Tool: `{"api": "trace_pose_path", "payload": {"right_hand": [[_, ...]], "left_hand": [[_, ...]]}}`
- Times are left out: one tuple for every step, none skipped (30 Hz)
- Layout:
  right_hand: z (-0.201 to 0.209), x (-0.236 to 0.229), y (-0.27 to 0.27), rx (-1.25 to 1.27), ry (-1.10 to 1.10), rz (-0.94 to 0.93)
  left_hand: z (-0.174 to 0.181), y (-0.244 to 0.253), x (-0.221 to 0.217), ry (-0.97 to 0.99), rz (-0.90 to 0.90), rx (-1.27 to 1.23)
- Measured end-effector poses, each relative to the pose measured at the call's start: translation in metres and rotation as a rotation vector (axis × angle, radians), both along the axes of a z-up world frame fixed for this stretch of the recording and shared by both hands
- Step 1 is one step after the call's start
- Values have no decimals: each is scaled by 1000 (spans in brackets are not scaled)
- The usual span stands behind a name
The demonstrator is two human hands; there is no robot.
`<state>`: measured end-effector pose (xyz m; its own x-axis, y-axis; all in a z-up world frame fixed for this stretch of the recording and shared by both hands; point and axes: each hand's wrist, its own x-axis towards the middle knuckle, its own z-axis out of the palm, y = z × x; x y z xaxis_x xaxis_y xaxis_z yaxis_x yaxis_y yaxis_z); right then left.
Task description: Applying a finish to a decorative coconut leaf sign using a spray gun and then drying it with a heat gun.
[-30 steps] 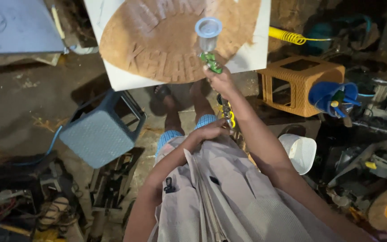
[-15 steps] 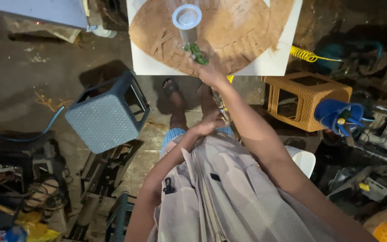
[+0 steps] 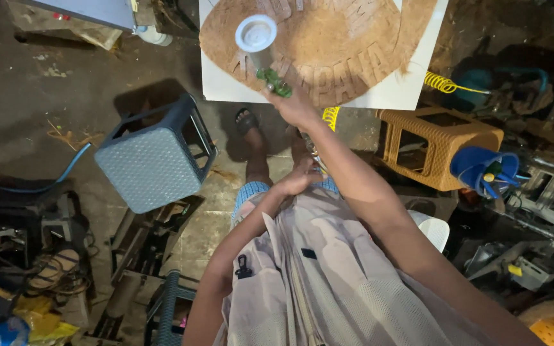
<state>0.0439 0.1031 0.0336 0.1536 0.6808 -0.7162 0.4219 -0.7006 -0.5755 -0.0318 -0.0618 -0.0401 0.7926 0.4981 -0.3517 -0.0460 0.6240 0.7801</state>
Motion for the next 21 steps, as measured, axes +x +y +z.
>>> {"api": "trace_pose_path", "payload": {"right_hand": [[10, 0, 3, -1, -1, -4], [19, -1, 7, 13, -31, -47], [29, -2, 11, 27, -62, -90], [13, 5, 7, 26, -62, -93], [-2, 12, 3, 57, -66, -108], [-17, 20, -1, 89, -71, -124], [-12, 21, -6, 88, -73, -128], [-6, 23, -9, 101, 19, -154], [-1, 24, -12, 113, 111, -180], [-2, 25, -15, 116, 111, -180], [-4, 27, -19, 162, 113, -134], [-5, 28, -23, 206, 114, -90], [-17, 22, -34, 209, 114, -89], [-30, 15, -46, 229, 31, -275], [-42, 8, -59, 248, -52, -460], [-53, 14, -60, 246, -51, -464], [-64, 21, -62, 357, -218, -184], [-75, 29, -65, 460, -382, 100], [-62, 31, -69, 460, -383, 95], [-50, 33, -71, 230, -240, 4], [-38, 35, -73, 1, -95, -85]], "left_hand": [[-7, -4, -1, -1, -4, -1], [-14, -9, -3, 3, 7, -98], [-21, -13, -5, 8, 19, -195], [-16, -6, -7, 8, 16, -196], [-10, 1, -9, 25, -35, -99], [-5, 8, -10, 39, -87, -1], [-4, 4, -7, 37, -91, -1], [-4, 1, -5, 38, -91, -17], [-4, -2, -2, 39, -92, -32], [-9, -10, 1, 39, -92, -29], [-13, -19, 3, 68, -112, -81], [-17, -29, 6, 96, -133, -133], [-43, -44, 6, 97, -133, -131], [-70, -59, 4, 60, -119, -219], [-97, -75, 2, 22, -105, -307], [-90, -75, 6, 25, -108, -308], [-83, -75, 11, -2, -150, -320], [-76, -75, 16, -30, -193, -331], [-60, -71, 15, -29, -198, -331], [-44, -66, 14, -8, -177, -332], [-29, -61, 12, 13, -156, -334]]}}
